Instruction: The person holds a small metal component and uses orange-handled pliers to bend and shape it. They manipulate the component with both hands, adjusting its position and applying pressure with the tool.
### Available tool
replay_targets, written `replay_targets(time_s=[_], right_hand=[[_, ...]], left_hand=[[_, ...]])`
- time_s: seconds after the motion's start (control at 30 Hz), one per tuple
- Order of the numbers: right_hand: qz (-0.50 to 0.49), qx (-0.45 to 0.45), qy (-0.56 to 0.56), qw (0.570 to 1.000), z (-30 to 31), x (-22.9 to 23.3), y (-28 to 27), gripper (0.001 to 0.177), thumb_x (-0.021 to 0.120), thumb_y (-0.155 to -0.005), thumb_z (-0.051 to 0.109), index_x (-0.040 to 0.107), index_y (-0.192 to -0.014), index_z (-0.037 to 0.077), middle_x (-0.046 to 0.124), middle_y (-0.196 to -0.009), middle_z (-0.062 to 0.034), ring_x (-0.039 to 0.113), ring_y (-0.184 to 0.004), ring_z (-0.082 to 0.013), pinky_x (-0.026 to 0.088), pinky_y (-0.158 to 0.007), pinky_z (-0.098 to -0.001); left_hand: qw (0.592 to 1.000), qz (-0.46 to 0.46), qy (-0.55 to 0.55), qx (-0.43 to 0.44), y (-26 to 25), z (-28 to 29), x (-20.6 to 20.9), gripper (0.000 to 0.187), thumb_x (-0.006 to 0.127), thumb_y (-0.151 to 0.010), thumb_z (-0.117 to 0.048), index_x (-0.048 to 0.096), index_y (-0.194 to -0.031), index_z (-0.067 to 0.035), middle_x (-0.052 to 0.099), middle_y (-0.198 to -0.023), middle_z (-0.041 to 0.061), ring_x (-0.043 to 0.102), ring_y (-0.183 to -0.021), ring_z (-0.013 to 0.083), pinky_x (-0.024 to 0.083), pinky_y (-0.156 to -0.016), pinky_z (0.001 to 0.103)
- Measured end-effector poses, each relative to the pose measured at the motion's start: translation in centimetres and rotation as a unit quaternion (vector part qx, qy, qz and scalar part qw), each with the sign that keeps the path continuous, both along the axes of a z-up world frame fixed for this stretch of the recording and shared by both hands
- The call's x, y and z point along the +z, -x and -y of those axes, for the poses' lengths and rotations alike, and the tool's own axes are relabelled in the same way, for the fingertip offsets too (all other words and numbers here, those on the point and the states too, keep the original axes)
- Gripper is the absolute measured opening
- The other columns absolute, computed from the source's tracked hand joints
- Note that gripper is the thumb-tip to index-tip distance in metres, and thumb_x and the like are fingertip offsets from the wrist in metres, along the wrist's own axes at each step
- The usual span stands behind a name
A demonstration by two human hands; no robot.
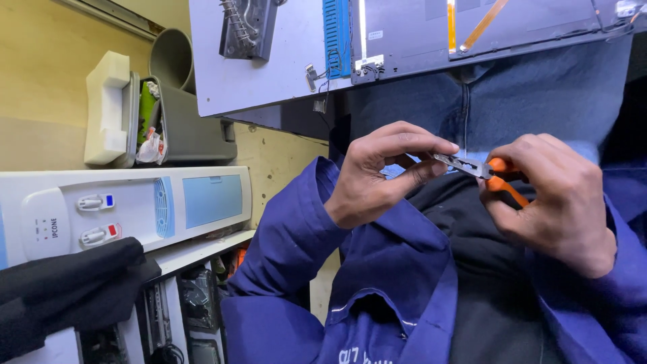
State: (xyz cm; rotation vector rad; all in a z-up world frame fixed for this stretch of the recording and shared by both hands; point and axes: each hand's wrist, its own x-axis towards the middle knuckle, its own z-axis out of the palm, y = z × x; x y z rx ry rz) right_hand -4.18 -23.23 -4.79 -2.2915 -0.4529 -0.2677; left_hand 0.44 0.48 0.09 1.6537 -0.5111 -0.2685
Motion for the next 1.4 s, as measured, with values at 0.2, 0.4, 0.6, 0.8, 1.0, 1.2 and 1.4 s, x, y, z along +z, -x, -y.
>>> replay_targets(time_s=[0.2, 0.4, 0.6, 0.8, 1.0, 1.2, 1.4], right_hand=[[0.016, -0.002, 0.002, 1.000, -0.08, -0.10, 0.05, 0.012, 0.069, -0.085, -0.002, 0.062, -0.094, 0.001, 0.062, -0.086, -0.0083, 0.056, -0.079, -0.0302, 0.045, -0.077, -0.0401], [0.013, -0.001, 0.007, 1.000, -0.04, -0.23, 0.00, 0.014, 0.069, -0.084, -0.002, 0.061, -0.095, 0.002, 0.062, -0.087, -0.0079, 0.055, -0.080, -0.0302, 0.044, -0.078, -0.0402], [0.022, -0.003, 0.015, 1.000, 0.01, -0.34, 0.03, 0.011, 0.068, -0.086, -0.001, 0.062, -0.094, 0.002, 0.062, -0.087, -0.0080, 0.055, -0.079, -0.0304, 0.044, -0.077, -0.0407], [0.060, -0.015, 0.048, 0.997, 0.13, -0.67, -0.02, 0.016, 0.070, -0.082, -0.003, 0.064, -0.096, 0.003, 0.063, -0.088, -0.0086, 0.056, -0.081, -0.0324, 0.045, -0.078, -0.0420], [0.083, -0.022, 0.063, 0.994, 0.26, -0.66, -0.04, 0.017, 0.071, -0.081, -0.001, 0.064, -0.097, 0.003, 0.063, -0.088, -0.0086, 0.055, -0.081, -0.0328, 0.045, -0.077, -0.0424], [0.103, -0.024, 0.076, 0.992, 0.39, -0.85, -0.09, 0.020, 0.072, -0.080, -0.001, 0.064, -0.098, 0.002, 0.062, -0.089, -0.0106, 0.055, -0.080, -0.0342, 0.046, -0.078, -0.0438], [0.113, -0.027, 0.082, 0.990, 0.34, -0.98, -0.09, 0.017, 0.072, -0.082, -0.001, 0.065, -0.098, 0.003, 0.063, -0.089, -0.0104, 0.055, -0.080, -0.0340, 0.046, -0.077, -0.0439]], left_hand=[[1.000, 0.002, 0.001, 0.008, 0.02, 0.10, -0.10, 0.024, 0.076, -0.098, -0.002, 0.073, -0.118, -0.016, 0.070, -0.113, 0.003, 0.072, -0.102, 0.0137, 0.064, -0.085, 0.020], [1.000, 0.000, 0.015, 0.010, 0.11, 0.22, -0.36, 0.030, 0.076, -0.096, 0.005, 0.074, -0.117, -0.016, 0.069, -0.113, 0.003, 0.071, -0.099, 0.0119, 0.064, -0.085, 0.019], [1.000, 0.002, 0.024, 0.004, 0.05, 0.16, -0.41, 0.033, 0.075, -0.096, 0.010, 0.073, -0.117, -0.015, 0.069, -0.114, 0.004, 0.072, -0.098, 0.0132, 0.065, -0.084, 0.019], [0.998, 0.058, -0.007, 0.004, 0.07, 0.03, -0.33, 0.035, 0.071, -0.098, 0.013, 0.073, -0.118, -0.016, 0.070, -0.115, 0.005, 0.073, -0.105, 0.0175, 0.065, -0.090, 0.024], [0.992, 0.125, -0.022, -0.004, 0.07, -0.06, -0.05, 0.031, 0.071, -0.101, 0.011, 0.071, -0.120, -0.013, 0.071, -0.116, 0.008, 0.074, -0.109, 0.0212, 0.065, -0.102, 0.029], [0.990, 0.140, -0.029, -0.005, 0.10, -0.05, -0.04, 0.028, 0.071, -0.101, 0.010, 0.071, -0.119, -0.012, 0.072, -0.117, 0.009, 0.075, -0.109, 0.0224, 0.065, -0.103, 0.030], [0.989, 0.140, -0.037, -0.001, 0.21, -0.01, -0.08, 0.028, 0.071, -0.101, 0.009, 0.071, -0.119, -0.013, 0.072, -0.116, 0.009, 0.075, -0.108, 0.0217, 0.066, -0.101, 0.029]])
